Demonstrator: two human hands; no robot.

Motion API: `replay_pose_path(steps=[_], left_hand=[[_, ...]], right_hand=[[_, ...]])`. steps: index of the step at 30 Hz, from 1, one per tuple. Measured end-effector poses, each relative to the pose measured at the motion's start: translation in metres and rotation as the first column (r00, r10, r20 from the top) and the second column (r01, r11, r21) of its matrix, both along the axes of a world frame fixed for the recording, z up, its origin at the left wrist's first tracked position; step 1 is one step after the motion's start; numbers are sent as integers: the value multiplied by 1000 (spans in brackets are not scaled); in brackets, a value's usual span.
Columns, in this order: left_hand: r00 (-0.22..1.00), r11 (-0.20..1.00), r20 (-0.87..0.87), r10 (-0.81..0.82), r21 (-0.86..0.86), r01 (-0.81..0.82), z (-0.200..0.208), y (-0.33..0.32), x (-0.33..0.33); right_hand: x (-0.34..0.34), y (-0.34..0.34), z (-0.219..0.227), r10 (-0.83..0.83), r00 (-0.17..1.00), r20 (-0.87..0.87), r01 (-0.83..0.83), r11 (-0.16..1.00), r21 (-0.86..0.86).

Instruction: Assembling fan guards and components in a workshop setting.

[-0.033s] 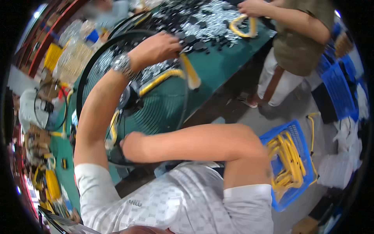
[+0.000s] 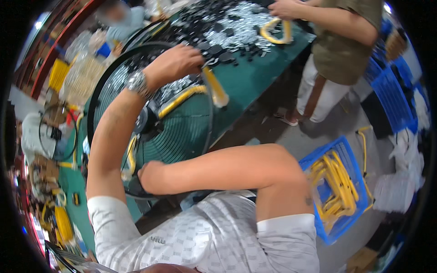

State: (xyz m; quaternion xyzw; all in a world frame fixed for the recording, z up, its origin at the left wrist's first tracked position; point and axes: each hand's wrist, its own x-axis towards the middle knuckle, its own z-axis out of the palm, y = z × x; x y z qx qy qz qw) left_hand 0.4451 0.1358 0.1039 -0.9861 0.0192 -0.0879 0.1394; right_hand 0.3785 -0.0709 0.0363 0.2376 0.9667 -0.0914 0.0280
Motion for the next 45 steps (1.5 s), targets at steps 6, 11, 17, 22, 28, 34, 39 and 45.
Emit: replay_pose_path(steps=[6,11,17,22,28,34,39,45], left_hand=[[999,998,-41,-18,-67,15,5,-8,-1],[999,999,-42,-26,-37,25,5,-10,-3],[997,997,-80,11,-77,-17,4,-17,0],[1000,989,-4,4,-150,-4,4,-20,0],[998,965,37,53,-260,-42,0,-22,4],[997,949,-19,81,-304,-83,4,-27,8],[997,957,-36,64,-282,-71,8,-29,8],[993,954,-114,38,-290,-69,10,-24,10]], right_hand=[[73,2,9,-85,796,-599,105,995,-1],[195,31,-2,-495,-534,-686,120,759,-641],[222,92,-50,-749,-608,-262,-523,627,-577],[215,104,-68,-783,-546,-297,-570,607,-554],[221,95,-58,-719,-459,-522,-314,681,-661],[247,82,-42,-743,-172,-647,-17,659,-752],[250,85,-45,-768,-208,-606,-108,634,-766],[251,92,-62,-835,-312,-452,-486,550,-680]])
